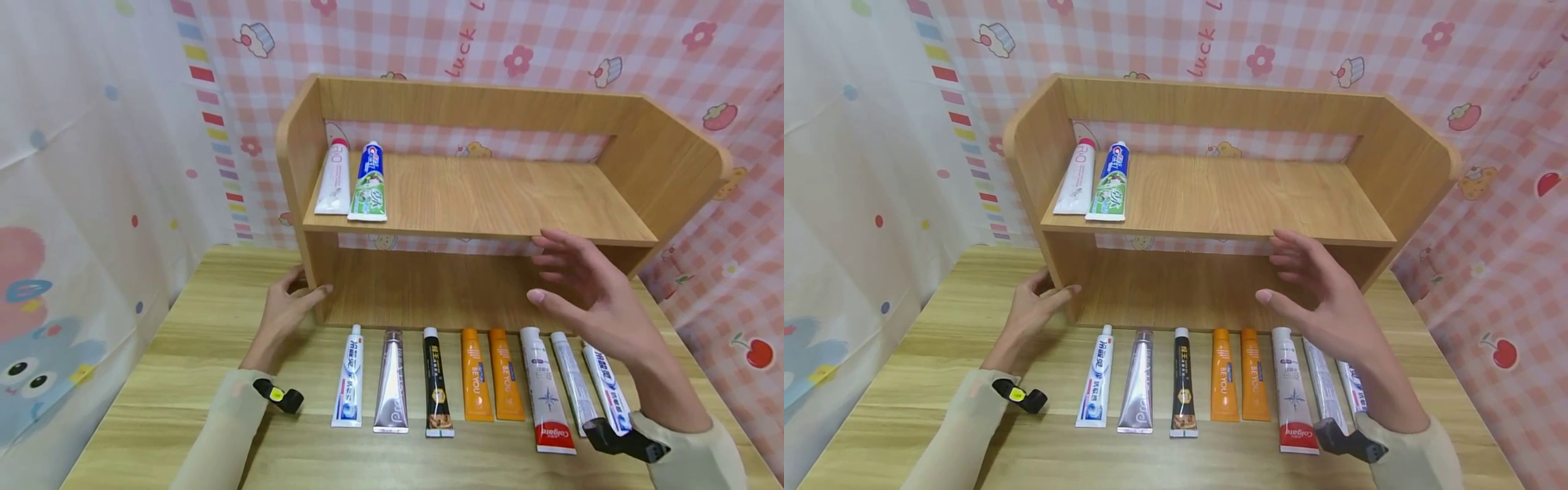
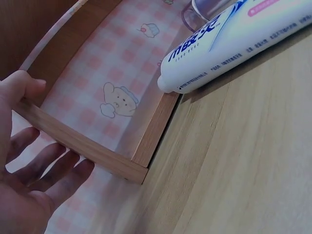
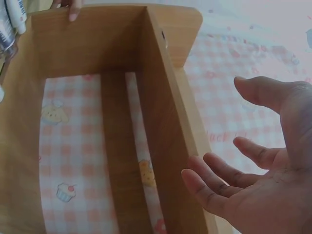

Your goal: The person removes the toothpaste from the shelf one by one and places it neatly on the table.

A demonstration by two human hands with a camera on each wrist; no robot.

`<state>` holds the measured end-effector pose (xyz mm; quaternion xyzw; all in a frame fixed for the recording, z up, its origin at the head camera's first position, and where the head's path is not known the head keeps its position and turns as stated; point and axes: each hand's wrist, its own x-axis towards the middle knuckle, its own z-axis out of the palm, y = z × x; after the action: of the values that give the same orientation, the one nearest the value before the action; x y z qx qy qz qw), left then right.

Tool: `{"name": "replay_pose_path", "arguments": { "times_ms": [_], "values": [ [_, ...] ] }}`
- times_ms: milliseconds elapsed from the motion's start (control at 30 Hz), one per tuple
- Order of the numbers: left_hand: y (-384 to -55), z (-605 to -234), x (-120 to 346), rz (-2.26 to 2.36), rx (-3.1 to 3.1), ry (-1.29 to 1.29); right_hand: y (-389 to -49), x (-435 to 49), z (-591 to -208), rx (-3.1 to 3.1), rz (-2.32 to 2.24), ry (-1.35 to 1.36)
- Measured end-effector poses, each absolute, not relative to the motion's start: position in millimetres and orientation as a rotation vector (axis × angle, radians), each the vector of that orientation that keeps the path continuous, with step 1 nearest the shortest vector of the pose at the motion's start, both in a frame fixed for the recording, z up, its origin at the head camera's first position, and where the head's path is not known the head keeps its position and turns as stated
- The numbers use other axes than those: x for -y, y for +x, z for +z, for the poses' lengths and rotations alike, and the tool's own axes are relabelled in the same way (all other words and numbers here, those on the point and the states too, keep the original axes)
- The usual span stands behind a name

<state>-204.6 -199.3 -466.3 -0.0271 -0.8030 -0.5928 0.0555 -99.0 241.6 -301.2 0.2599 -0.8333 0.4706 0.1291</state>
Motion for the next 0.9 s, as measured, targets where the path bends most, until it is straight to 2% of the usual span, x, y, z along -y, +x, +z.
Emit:
{"name": "replay_pose_path", "arguments": {
  "times_ms": [267,900],
  "values": [
    [-205,-465,199,-1.799,2.444,-0.06,-114,-226,-282,2.342,1.58,0.827],
    [-206,-469,200,-1.753,2.457,-0.073,-154,-201,-245,2.47,1.649,0.669]
  ]
}}
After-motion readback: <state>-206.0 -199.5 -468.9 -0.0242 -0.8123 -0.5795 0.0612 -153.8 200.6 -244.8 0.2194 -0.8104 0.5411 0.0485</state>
